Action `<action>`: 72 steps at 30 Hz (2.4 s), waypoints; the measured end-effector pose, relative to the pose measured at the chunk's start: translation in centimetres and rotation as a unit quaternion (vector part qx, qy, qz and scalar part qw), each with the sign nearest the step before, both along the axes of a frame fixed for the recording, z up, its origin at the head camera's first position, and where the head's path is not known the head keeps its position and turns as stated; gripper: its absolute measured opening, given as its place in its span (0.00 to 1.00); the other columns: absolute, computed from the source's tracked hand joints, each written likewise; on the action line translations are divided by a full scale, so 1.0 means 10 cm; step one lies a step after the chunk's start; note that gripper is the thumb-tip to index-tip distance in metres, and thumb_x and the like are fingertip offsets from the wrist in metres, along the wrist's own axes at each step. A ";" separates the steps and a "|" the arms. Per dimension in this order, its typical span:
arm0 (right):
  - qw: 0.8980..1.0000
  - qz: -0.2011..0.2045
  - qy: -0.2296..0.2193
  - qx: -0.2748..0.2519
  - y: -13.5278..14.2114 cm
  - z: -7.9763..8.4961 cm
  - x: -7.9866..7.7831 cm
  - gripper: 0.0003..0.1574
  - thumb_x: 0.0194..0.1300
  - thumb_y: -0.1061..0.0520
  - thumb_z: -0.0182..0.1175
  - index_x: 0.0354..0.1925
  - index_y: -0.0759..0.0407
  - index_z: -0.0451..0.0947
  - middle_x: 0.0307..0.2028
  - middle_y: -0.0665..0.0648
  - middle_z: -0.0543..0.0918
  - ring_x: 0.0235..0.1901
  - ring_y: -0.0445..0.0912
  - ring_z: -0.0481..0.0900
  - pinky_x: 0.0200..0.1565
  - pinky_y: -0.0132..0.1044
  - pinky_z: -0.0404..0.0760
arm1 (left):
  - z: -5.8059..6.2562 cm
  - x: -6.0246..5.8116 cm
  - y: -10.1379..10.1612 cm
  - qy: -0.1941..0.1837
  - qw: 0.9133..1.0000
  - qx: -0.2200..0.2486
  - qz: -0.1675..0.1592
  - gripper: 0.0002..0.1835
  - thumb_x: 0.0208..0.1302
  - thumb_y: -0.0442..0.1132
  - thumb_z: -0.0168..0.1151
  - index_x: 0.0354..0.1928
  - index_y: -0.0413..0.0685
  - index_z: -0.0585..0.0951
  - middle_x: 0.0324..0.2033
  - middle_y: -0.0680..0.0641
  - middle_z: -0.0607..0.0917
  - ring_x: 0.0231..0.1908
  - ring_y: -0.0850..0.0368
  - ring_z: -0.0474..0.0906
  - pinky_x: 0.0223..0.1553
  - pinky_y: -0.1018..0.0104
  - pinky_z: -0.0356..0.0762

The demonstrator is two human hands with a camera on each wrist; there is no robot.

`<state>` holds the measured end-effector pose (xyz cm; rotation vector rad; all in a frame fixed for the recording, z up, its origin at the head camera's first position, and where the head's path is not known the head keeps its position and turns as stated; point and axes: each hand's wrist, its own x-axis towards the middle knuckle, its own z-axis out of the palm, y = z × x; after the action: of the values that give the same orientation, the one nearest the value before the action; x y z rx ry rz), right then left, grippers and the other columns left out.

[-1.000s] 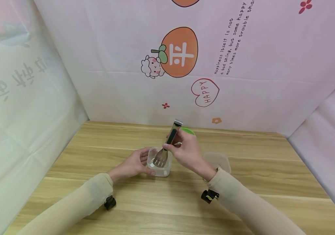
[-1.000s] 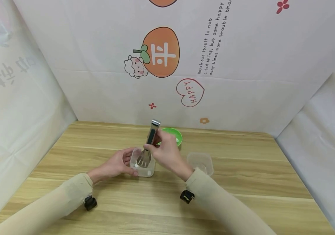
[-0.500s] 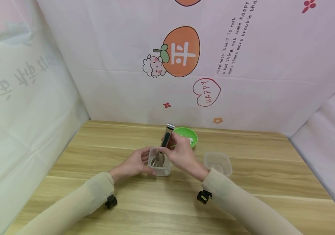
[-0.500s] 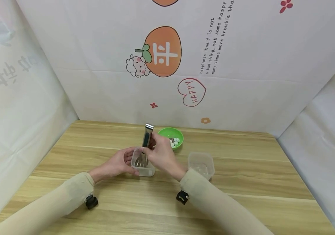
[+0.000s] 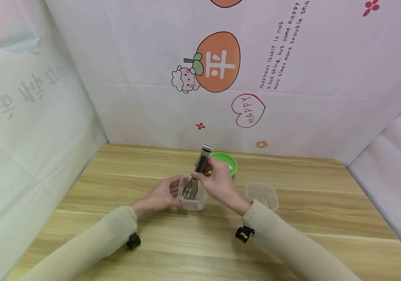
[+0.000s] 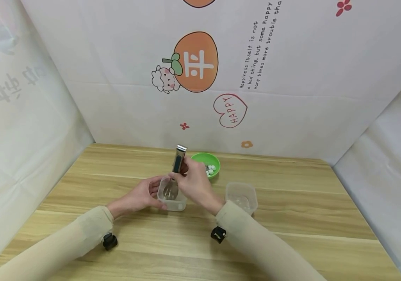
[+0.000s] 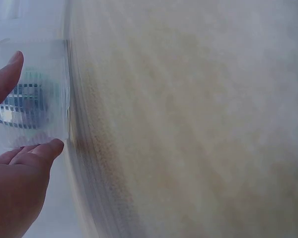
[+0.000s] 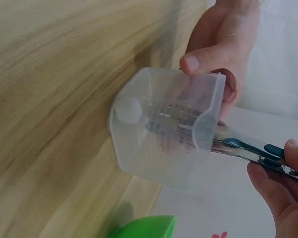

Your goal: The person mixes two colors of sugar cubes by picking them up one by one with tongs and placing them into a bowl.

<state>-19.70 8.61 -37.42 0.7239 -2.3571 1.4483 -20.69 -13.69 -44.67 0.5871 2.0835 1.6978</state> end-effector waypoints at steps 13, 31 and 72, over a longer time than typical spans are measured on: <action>0.996 -0.013 0.027 -0.087 0.26 0.33 -0.03 0.15 0.58 0.74 0.75 0.42 0.68 0.81 0.33 0.61 0.88 0.31 0.52 0.87 0.33 0.36 0.91 | -0.02 0.00 -0.01 0.000 1.000 0.011 -0.001 0.52 0.54 0.25 0.80 0.78 0.32 0.60 0.73 0.33 0.70 0.73 0.36 0.66 0.75 0.49 0.66; 0.990 -0.123 0.062 -0.036 0.69 0.42 -0.47 0.13 0.61 0.71 0.74 0.43 0.68 0.81 0.32 0.62 0.88 0.30 0.52 0.85 0.32 0.24 0.82 | -0.03 0.01 -0.01 -0.003 1.000 -0.010 0.017 0.53 0.53 0.25 0.81 0.79 0.32 0.60 0.74 0.33 0.68 0.74 0.35 0.64 0.74 0.49 0.67; 0.994 0.032 -0.038 0.095 0.17 0.41 -0.02 0.14 0.62 0.63 0.77 0.41 0.59 0.80 0.31 0.50 0.86 0.31 0.42 0.84 0.34 0.39 0.86 | -0.04 -0.01 -0.02 -0.001 1.000 -0.007 0.006 0.53 0.54 0.26 0.80 0.79 0.33 0.60 0.74 0.34 0.70 0.74 0.37 0.65 0.74 0.48 0.66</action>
<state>-19.95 10.27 -33.35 0.8113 -2.5778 1.3096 -20.81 -13.90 -45.04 0.5697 2.0981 1.6887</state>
